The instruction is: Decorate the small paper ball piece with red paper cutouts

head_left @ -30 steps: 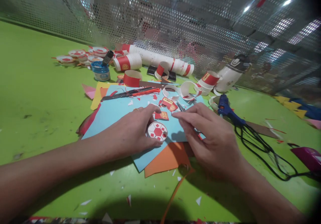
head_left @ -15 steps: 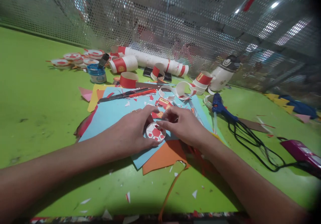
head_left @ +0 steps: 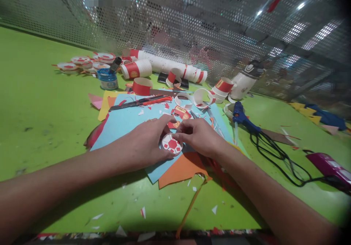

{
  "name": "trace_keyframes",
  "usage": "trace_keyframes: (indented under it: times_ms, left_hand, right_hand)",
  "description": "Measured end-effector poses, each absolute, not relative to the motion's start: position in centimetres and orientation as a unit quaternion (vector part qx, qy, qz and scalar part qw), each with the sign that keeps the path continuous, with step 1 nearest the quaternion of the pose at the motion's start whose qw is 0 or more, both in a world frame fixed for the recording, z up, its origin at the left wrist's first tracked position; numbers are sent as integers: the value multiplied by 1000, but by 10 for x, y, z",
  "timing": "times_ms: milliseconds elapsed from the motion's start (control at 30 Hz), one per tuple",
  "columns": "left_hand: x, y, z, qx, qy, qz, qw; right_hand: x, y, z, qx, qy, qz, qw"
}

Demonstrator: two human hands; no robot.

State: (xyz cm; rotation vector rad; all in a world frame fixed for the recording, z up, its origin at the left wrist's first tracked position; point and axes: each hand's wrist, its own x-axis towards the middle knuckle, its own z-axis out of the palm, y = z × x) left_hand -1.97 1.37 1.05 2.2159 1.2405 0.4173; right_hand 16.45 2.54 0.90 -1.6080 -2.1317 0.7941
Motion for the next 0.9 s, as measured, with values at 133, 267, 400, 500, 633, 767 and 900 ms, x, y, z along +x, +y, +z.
trace_keyframes:
  times_ms: [133,267,400,500,633,767,900]
  left_hand:
    - [-20,13,11,827,462,150,283]
    - [-20,13,11,825,464,144,287]
    - [-20,13,12,828,462,150,280]
    - [-19,14,11,827,467,145,276]
    - [-20,15,10,827,466,146,279]
    - [-20,14,9,827,465,147,281]
    - [-20,15,9,827,467,142,279]
  right_hand:
    - [170,24,8,-551,-755,301,187]
    - [172,24,7,-545,-762,297,184]
    - [170,27,7,-555,-754,305,175]
    - [169,28,7,-569,-744,309,168]
    - [167,28,10,-577,-736,313,168]
    - [167,26,14,-576,-732,325,164]
    - [166,26,14,-572,-735,327,160]
